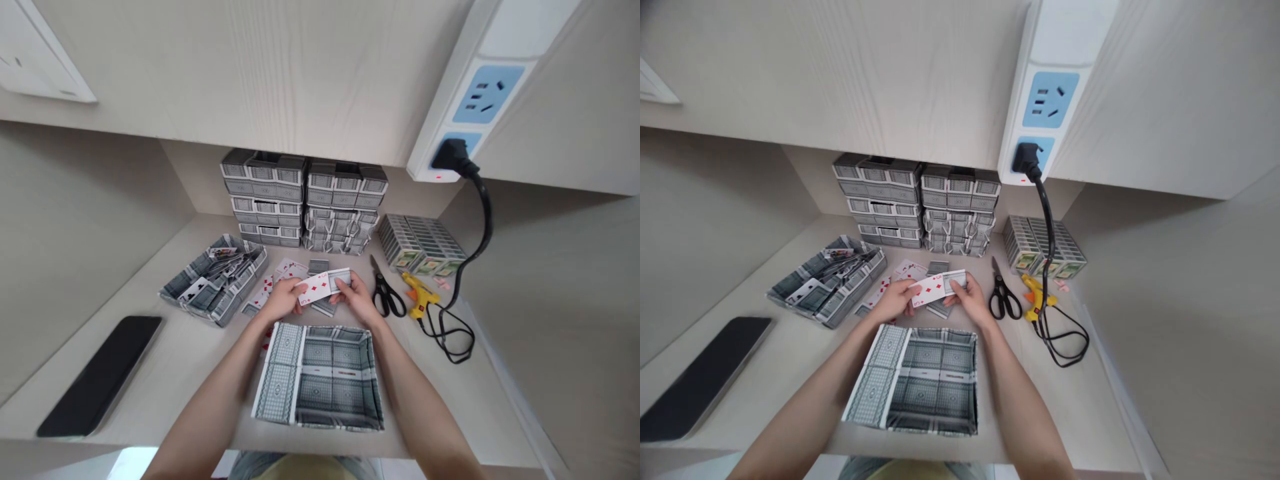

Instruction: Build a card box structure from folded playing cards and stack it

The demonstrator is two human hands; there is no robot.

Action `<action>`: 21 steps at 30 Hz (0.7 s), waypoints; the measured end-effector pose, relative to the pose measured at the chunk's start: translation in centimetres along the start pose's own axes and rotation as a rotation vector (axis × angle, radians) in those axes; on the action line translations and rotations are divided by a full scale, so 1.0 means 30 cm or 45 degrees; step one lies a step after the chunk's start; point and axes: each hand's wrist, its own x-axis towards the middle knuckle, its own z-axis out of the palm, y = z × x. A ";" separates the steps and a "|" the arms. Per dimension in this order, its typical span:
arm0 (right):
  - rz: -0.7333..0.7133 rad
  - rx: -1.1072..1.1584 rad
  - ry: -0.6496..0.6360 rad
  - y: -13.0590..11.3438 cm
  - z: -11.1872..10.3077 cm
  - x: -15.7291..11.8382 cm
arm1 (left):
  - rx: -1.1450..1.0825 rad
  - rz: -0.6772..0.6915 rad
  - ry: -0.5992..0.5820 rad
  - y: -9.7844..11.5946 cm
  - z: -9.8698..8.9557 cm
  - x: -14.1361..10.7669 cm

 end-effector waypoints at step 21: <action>-0.084 -0.195 0.085 -0.031 0.035 -0.031 | 0.142 0.055 -0.048 0.016 -0.024 -0.025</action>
